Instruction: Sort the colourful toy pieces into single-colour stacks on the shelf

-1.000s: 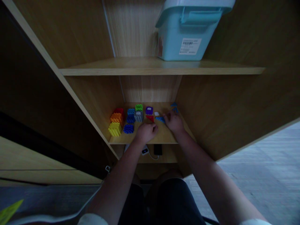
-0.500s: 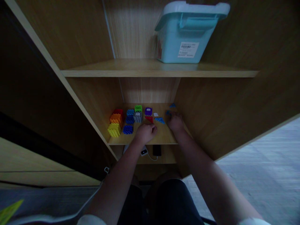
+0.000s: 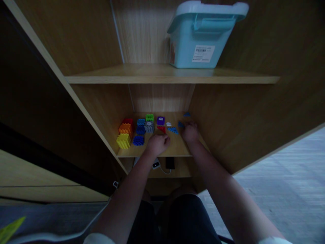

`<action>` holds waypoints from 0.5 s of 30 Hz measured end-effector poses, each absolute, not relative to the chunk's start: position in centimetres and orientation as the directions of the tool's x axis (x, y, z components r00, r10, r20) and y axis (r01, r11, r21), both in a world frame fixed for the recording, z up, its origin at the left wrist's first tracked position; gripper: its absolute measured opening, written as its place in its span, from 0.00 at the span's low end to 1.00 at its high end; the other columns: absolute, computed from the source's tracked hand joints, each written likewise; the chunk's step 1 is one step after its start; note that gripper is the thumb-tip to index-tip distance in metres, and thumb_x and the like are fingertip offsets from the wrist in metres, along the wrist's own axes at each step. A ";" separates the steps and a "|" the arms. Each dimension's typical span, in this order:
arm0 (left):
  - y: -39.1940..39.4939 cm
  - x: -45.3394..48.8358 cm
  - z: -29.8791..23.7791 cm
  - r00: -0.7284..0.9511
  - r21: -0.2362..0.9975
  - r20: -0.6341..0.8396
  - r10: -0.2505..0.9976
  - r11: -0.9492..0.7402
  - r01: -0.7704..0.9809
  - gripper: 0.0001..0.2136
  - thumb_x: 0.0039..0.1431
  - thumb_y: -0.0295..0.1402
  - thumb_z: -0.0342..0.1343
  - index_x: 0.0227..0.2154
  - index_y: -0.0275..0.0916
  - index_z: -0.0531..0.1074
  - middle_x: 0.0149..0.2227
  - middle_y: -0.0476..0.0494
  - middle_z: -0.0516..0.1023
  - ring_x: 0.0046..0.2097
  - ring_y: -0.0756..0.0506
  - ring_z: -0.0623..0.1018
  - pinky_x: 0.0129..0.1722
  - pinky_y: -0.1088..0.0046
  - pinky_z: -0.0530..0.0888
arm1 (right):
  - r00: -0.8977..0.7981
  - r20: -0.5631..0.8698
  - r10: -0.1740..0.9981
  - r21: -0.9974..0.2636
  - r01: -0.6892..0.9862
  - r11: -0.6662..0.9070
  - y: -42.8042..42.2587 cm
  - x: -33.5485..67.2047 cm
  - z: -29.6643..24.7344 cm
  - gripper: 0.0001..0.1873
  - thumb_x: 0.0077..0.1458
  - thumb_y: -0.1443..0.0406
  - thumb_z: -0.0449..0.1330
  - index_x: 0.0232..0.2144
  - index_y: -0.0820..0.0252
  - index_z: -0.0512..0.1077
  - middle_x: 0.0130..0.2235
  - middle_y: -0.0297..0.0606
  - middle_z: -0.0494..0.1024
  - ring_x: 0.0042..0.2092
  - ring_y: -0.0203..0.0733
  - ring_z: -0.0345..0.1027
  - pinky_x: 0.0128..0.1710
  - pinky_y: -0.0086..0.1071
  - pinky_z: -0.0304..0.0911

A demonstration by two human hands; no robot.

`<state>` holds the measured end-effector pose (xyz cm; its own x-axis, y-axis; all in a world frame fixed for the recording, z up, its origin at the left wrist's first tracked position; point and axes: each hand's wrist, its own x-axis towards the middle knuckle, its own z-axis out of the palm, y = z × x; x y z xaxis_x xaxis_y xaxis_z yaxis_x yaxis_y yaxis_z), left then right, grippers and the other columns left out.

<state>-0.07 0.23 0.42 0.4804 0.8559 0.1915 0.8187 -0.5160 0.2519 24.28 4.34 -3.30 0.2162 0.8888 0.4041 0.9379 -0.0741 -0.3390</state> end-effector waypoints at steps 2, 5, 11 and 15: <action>0.2 -0.1 0.4 0.474 0.255 0.186 0.860 -0.509 0.822 0.16 0.74 0.41 0.50 0.43 0.44 0.83 0.41 0.38 0.88 0.42 0.39 0.85 0.42 0.65 0.73 | 0.232 0.410 0.882 -0.279 0.953 -0.121 4.3 24.1 -3.3 0.21 0.62 0.70 0.55 0.52 0.63 0.82 0.54 0.58 0.81 0.58 0.60 0.73 0.59 0.49 0.66; 0.2 -0.1 0.5 0.475 0.258 0.182 0.861 -0.508 0.822 0.17 0.74 0.41 0.50 0.43 0.44 0.83 0.40 0.38 0.87 0.41 0.39 0.85 0.42 0.65 0.73 | 0.276 0.393 0.877 -0.236 0.952 -0.194 4.2 23.6 -3.2 0.17 0.64 0.70 0.56 0.48 0.65 0.82 0.51 0.60 0.82 0.56 0.61 0.75 0.56 0.48 0.67; 0.2 0.0 0.5 0.475 0.258 0.186 0.860 -0.509 0.821 0.17 0.74 0.41 0.49 0.42 0.43 0.84 0.39 0.37 0.87 0.40 0.39 0.85 0.42 0.65 0.74 | 0.231 0.392 0.891 -0.344 0.935 -0.091 4.3 23.4 -2.8 0.19 0.70 0.58 0.57 0.55 0.60 0.78 0.48 0.52 0.85 0.48 0.56 0.80 0.51 0.43 0.71; 0.2 0.0 0.5 0.468 0.250 0.178 0.866 -0.500 0.829 0.16 0.74 0.41 0.50 0.44 0.44 0.84 0.41 0.38 0.87 0.42 0.39 0.85 0.43 0.66 0.74 | 0.222 0.447 0.866 -0.373 0.927 -0.045 4.5 24.0 -2.8 0.21 0.69 0.69 0.49 0.56 0.64 0.78 0.51 0.52 0.85 0.51 0.53 0.79 0.53 0.41 0.70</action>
